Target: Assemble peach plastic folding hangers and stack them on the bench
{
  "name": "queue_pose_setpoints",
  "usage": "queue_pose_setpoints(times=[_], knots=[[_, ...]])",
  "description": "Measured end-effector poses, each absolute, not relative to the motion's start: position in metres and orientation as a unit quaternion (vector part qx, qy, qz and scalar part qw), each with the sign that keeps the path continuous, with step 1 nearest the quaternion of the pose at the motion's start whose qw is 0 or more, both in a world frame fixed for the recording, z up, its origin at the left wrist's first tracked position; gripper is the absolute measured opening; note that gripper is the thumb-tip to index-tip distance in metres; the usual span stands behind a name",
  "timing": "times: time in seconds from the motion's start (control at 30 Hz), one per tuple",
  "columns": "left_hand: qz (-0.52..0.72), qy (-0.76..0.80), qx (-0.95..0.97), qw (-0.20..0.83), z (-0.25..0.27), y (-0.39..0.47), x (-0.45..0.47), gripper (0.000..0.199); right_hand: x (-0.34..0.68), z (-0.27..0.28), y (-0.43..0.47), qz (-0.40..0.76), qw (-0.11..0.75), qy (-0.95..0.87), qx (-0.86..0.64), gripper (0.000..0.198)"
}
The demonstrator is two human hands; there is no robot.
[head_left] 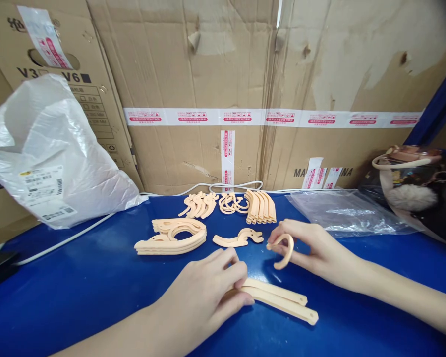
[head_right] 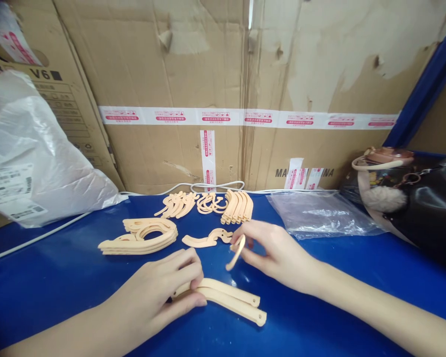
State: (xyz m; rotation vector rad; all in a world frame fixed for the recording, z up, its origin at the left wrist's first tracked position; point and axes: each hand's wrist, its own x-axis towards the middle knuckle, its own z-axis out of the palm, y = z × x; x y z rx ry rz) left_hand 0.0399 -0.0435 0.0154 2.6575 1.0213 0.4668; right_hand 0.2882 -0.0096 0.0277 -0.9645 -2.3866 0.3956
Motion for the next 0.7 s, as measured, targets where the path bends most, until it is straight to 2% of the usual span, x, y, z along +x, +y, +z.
queue_pose_setpoints(times=[0.1,0.17,0.4,0.57,0.63,0.7], knots=[[0.167,0.364,0.905,0.141,0.015,-0.045,0.041,0.014,0.279,0.016,-0.009,0.410,0.318,-0.771,-0.369,0.023],[0.164,0.365,0.905,0.147,0.016,-0.046,0.042,0.015,0.276,0.009,-0.007,0.489,0.326,-0.724,-0.362,0.028],[0.173,0.322,0.922,0.128,0.014,-0.048,0.043,0.024,0.275,0.002,0.000,0.519,0.313,-0.706,-0.365,0.033],[0.225,0.297,0.918,0.135,0.006,-0.049,0.044,0.012,0.274,0.003,-0.002,0.522,0.313,-0.705,-0.365,0.033],[0.259,0.315,0.897,0.171,0.008,-0.048,0.045,0.010,0.274,0.002,-0.002,0.523,0.312,-0.706,-0.362,0.032],[0.287,0.365,0.848,0.256,0.013,-0.046,0.046,0.010,0.275,0.002,-0.001,0.529,0.310,-0.703,-0.361,0.032]])
